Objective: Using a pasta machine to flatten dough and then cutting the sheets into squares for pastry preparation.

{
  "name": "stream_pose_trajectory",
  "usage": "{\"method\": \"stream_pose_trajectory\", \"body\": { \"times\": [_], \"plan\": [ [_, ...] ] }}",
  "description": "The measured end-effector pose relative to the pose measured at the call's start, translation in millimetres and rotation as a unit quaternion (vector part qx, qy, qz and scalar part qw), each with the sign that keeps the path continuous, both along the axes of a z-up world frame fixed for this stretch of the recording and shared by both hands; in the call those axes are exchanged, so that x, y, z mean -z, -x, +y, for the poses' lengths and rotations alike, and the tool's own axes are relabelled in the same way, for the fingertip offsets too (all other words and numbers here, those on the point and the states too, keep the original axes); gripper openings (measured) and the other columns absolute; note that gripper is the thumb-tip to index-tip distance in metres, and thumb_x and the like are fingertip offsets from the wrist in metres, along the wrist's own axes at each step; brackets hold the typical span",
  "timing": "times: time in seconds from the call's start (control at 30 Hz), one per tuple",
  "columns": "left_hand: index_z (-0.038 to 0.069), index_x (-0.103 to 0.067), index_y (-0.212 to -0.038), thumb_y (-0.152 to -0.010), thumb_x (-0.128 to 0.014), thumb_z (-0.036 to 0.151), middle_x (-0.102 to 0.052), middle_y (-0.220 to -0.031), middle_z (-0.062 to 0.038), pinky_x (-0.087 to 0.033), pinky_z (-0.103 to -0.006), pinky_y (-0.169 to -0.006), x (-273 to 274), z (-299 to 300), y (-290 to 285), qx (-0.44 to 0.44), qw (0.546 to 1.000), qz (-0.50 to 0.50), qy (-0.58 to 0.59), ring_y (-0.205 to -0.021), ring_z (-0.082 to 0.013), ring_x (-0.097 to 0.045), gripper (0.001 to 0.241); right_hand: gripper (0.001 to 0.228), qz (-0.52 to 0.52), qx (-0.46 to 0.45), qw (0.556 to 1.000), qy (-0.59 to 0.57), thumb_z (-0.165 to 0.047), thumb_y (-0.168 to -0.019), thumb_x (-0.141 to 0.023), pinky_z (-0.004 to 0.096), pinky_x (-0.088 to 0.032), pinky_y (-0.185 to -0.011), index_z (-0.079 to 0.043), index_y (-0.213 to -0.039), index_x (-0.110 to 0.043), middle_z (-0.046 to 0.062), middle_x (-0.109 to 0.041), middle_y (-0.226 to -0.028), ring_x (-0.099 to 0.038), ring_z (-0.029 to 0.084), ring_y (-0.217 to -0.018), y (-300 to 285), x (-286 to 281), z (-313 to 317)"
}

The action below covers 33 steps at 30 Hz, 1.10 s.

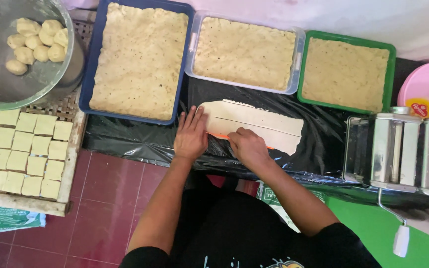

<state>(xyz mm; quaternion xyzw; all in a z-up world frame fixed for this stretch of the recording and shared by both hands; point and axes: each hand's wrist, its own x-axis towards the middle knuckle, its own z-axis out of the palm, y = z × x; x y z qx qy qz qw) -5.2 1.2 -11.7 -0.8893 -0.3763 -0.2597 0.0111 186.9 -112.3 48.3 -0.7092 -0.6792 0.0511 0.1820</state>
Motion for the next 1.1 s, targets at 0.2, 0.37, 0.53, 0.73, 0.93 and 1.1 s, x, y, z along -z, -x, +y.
{"method": "stream_pose_trajectory", "body": {
  "times": [0.2, 0.37, 0.53, 0.73, 0.93, 1.1],
  "plan": [
    [0.014, -0.062, -0.134, -0.087, -0.056, 0.021, -0.056, -0.153, -0.007, -0.035, -0.0509, -0.121, -1, 0, -1, -0.002, 1.000, -0.001, -0.004, -0.146, -0.0267, -0.047, 0.048, 0.013, -0.021, 0.003, 1.000, 0.002, -0.030, -0.094, -0.063, 0.028, -0.056, -0.063, -0.026, -0.082, -0.069, -0.004, -0.061, -0.079, -0.068, 0.017, -0.078, -14, 8, -12],
    [0.014, -0.063, -0.134, -0.084, -0.058, 0.021, -0.058, -0.151, -0.007, -0.036, -0.0509, -0.121, -3, 0, 0, 0.003, 1.000, -0.002, 0.003, -0.145, -0.0267, -0.048, 0.050, 0.014, -0.039, 0.006, 0.999, -0.007, -0.031, -0.093, -0.064, 0.028, -0.055, -0.063, -0.026, -0.081, -0.068, -0.004, -0.062, -0.079, -0.068, 0.017, -0.079, -28, 10, -22],
    [0.014, -0.064, -0.131, -0.084, -0.060, 0.020, -0.059, -0.149, -0.008, -0.036, -0.0513, -0.120, -5, 0, 0, 0.010, 1.000, -0.002, 0.007, -0.144, -0.0274, -0.049, 0.048, 0.016, -0.047, 0.012, 0.999, -0.007, -0.033, -0.095, -0.063, 0.027, -0.055, -0.064, -0.026, -0.081, -0.066, -0.005, -0.060, -0.080, -0.067, 0.016, -0.080, -43, 11, -36],
    [0.015, -0.063, -0.132, -0.082, -0.062, 0.020, -0.059, -0.150, -0.007, -0.035, -0.0508, -0.121, -12, -1, -1, 0.005, 1.000, 0.016, 0.026, -0.146, -0.0268, -0.047, 0.050, 0.011, -0.056, 0.026, 0.998, -0.014, -0.032, -0.093, -0.065, 0.028, -0.057, -0.064, -0.026, -0.085, -0.070, -0.004, -0.064, -0.082, -0.068, 0.017, -0.081, -59, 8, -49],
    [0.016, -0.064, -0.133, -0.087, -0.059, 0.020, -0.059, -0.151, -0.006, -0.036, -0.0506, -0.121, -2, 1, -1, 0.003, 1.000, 0.000, 0.006, -0.146, -0.0256, -0.048, 0.047, 0.012, -0.069, 0.036, 0.996, -0.033, -0.034, -0.094, -0.065, 0.025, -0.055, -0.064, -0.029, -0.085, -0.070, -0.006, -0.062, -0.080, -0.067, 0.015, -0.079, -79, 16, -64],
    [0.016, -0.064, -0.134, -0.086, -0.060, 0.020, -0.059, -0.151, -0.005, -0.036, -0.0504, -0.121, -3, 0, 0, 0.000, 1.000, 0.002, 0.014, -0.145, -0.0251, -0.049, 0.048, 0.011, -0.081, 0.037, 0.996, -0.031, -0.034, -0.094, -0.064, 0.027, -0.056, -0.065, -0.029, -0.085, -0.070, -0.006, -0.062, -0.080, -0.067, 0.015, -0.080, -95, 18, -76]
  ]
}}
